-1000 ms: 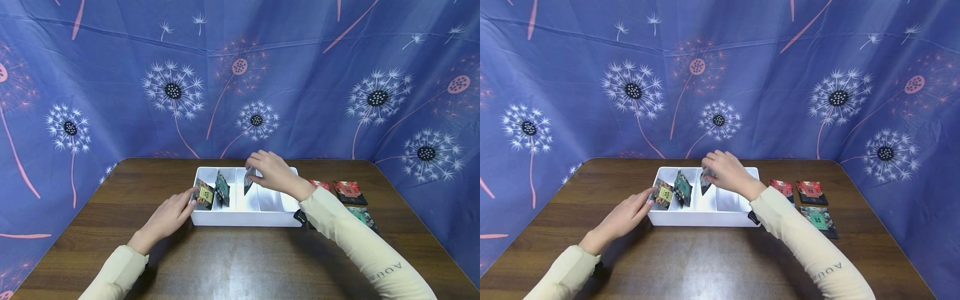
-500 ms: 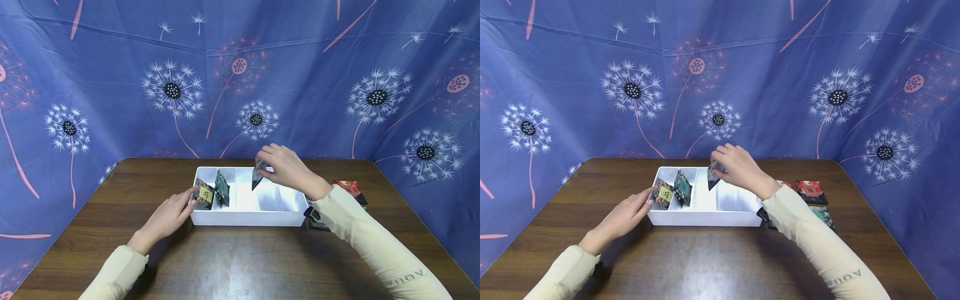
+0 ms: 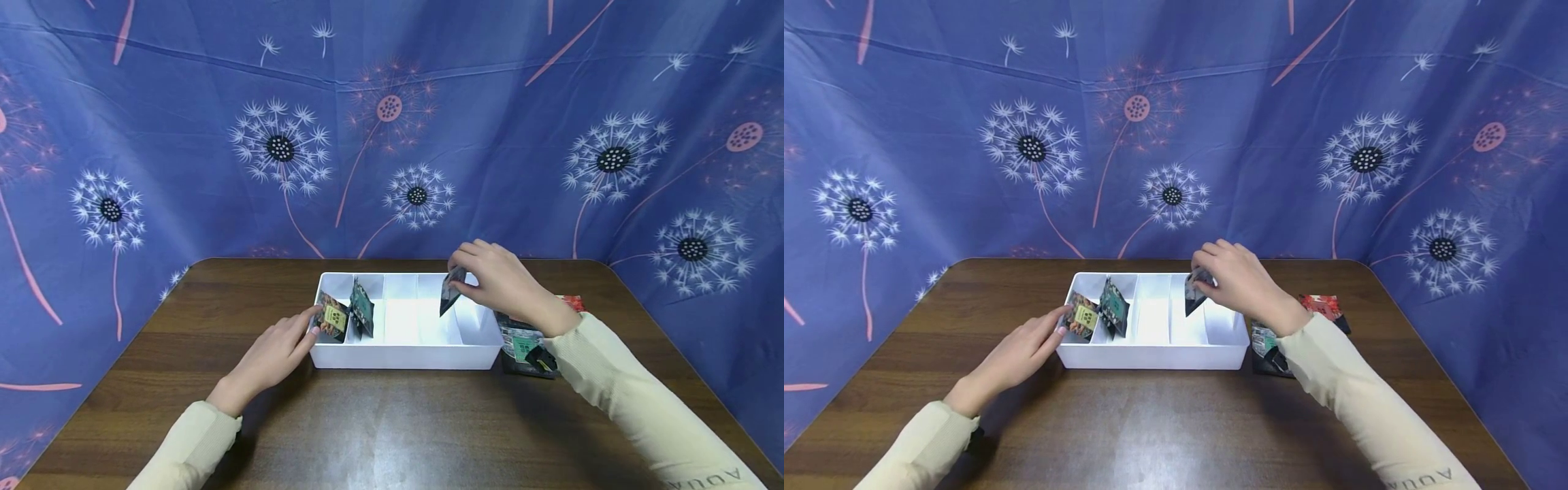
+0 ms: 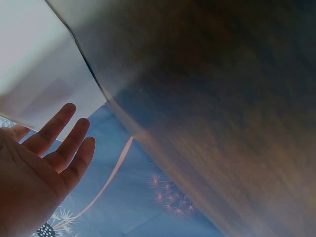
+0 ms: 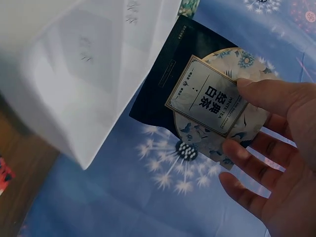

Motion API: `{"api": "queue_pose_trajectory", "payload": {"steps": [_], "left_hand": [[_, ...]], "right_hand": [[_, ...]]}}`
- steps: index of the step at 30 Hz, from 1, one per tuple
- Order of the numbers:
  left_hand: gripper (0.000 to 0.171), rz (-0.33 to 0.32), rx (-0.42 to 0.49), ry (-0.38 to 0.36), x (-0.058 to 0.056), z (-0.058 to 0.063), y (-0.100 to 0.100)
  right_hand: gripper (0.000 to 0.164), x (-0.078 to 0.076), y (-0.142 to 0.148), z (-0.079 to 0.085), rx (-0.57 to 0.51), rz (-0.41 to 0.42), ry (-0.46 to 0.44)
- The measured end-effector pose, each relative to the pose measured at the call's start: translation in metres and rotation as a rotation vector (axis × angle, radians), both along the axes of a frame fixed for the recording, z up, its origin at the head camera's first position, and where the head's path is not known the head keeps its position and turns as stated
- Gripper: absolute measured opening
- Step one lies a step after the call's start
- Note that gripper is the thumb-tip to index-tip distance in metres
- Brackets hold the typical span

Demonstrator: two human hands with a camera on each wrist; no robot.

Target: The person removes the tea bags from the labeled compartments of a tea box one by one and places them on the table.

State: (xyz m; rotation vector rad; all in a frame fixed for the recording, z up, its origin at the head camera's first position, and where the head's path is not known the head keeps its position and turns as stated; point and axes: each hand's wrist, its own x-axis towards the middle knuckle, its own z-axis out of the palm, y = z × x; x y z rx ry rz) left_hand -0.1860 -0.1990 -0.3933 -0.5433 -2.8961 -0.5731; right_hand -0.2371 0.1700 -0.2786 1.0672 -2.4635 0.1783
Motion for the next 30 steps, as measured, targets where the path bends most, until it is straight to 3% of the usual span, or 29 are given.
{"api": "queue_pose_trajectory", "payload": {"steps": [9, 22, 30], "left_hand": [[0.049, -0.007, -0.014, 0.030, 0.000, 0.000, 0.000], [0.050, -0.003, -0.010, 0.009, 0.000, 0.000, 0.000], [0.050, -0.005, -0.009, -0.004, -0.001, 0.000, 0.000]], "right_hand": [[0.016, 0.004, 0.030, -0.002, -0.007, -0.043, -0.009], [0.017, 0.010, 0.068, 0.003, -0.048, -0.062, 0.043], [0.018, 0.014, 0.089, 0.000, -0.021, -0.101, 0.023]]}}
